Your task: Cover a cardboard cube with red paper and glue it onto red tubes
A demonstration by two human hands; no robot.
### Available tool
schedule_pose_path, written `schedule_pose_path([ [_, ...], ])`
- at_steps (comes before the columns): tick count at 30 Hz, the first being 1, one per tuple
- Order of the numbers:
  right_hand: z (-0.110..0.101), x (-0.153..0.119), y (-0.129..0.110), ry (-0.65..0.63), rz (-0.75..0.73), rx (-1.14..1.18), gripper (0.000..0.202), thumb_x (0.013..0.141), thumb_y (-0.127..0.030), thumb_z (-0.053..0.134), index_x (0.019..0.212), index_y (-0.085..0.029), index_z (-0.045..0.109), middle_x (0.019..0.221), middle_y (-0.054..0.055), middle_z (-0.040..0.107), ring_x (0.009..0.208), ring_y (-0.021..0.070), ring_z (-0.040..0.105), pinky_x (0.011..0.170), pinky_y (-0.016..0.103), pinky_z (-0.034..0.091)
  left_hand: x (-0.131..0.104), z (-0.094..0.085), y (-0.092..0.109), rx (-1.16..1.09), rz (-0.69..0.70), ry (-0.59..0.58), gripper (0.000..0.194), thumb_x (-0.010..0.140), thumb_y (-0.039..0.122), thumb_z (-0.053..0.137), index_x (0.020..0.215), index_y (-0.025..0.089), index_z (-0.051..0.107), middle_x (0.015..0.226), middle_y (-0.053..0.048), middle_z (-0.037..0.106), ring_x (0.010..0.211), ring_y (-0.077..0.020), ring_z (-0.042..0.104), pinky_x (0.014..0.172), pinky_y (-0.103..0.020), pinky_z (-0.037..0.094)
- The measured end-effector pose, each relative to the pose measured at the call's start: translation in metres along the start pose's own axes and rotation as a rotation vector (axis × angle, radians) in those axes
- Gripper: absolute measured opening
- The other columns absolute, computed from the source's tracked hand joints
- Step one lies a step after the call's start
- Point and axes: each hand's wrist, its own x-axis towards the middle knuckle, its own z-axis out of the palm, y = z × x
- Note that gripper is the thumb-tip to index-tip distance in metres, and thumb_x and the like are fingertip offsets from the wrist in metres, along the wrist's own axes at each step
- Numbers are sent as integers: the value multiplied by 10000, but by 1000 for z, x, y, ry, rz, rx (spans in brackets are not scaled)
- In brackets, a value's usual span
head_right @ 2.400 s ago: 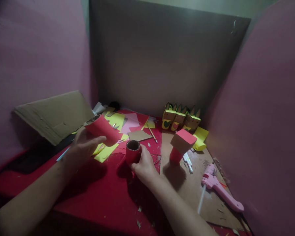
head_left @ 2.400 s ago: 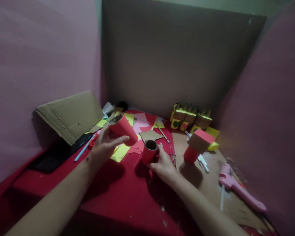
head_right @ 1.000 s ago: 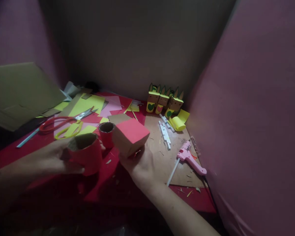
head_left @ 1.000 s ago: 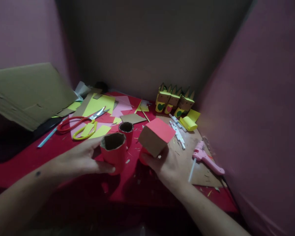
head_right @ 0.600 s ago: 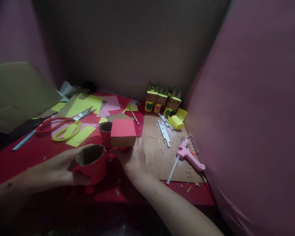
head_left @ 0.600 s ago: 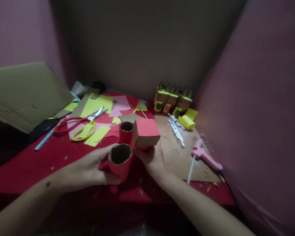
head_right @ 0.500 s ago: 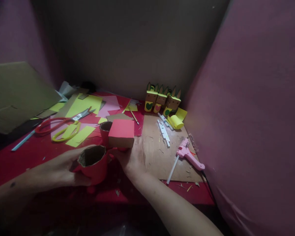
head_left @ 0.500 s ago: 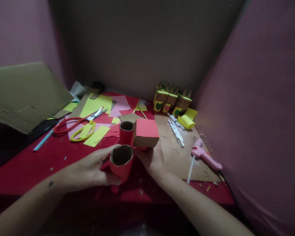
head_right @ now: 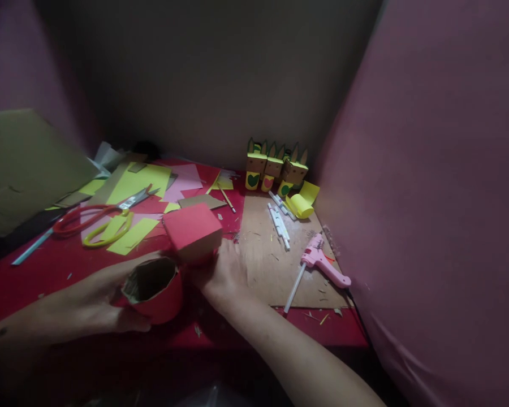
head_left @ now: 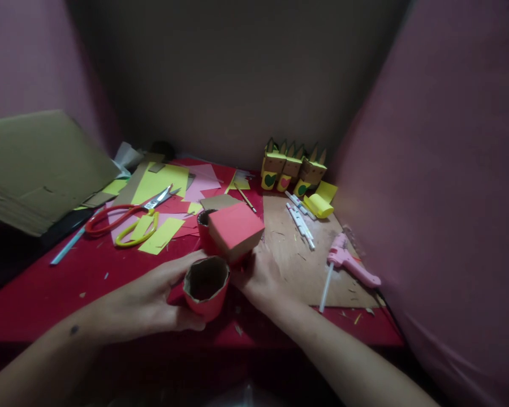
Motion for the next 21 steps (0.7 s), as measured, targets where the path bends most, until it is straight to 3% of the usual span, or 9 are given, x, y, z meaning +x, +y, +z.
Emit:
schedule_pose_path([
  [4, -7, -5, 4, -24, -23, 20, 350, 658, -189, 749, 982, -221, 624, 1044, 89, 704, 982, 295, 667, 895, 470, 566, 2, 5, -1, -38, -1, -34, 446, 775, 304, 884, 1200, 283, 752, 1206, -21, 770, 1151, -291, 702, 980, -350, 596],
  [7, -18, -17, 6, 21, -12, 72, 366, 742, -161, 619, 1106, -201, 625, 1115, 118, 710, 1038, 282, 680, 922, 455, 568, 2, 9, -4, -61, -29, -3, 433, 753, 289, 898, 1164, 269, 760, 1140, -13, 787, 1091, -276, 711, 918, -325, 601],
  [10, -33, -37, 1, 27, 26, 187, 281, 865, -215, 512, 1116, -197, 635, 1003, 91, 726, 895, 236, 715, 797, 398, 605, 3, 17, -1, -89, -42, 11, 339, 759, 298, 900, 1063, 242, 760, 1020, 4, 786, 969, -246, 718, 829, -300, 602],
  [12, -40, -53, -5, -98, -9, 369, 280, 861, -214, 564, 1120, -215, 671, 1048, 76, 736, 949, 224, 727, 843, 379, 614, 6, 26, 3, -139, -33, -5, 317, 777, 297, 894, 1057, 247, 754, 987, 12, 780, 937, -235, 727, 804, -293, 603],
  [15, -43, -71, -10, -197, -109, 472, 584, 778, -178, 760, 1342, -242, 623, 1282, 92, 676, 1116, 233, 699, 903, 354, 615, 13, 44, 9, -206, -10, -20, 304, 818, 316, 875, 1095, 273, 757, 1062, -1, 787, 997, -246, 749, 864, -310, 616],
  [18, -38, -77, -8, -165, -109, 496, 623, 751, -185, 856, 1328, -260, 632, 1281, 90, 640, 1148, 242, 682, 911, 351, 618, 19, 61, 8, -111, 73, 29, 331, 844, 350, 851, 1150, 289, 742, 1212, -30, 764, 1127, -271, 729, 976, -341, 601],
  [21, -37, -76, -4, -93, -148, 444, 512, 723, -146, 854, 1189, -259, 678, 1193, 64, 664, 1114, 238, 687, 973, 378, 596, 16, 66, 0, 92, 125, 116, 357, 830, 368, 830, 1159, 287, 717, 1182, -53, 757, 1077, -279, 725, 937, -361, 603],
])
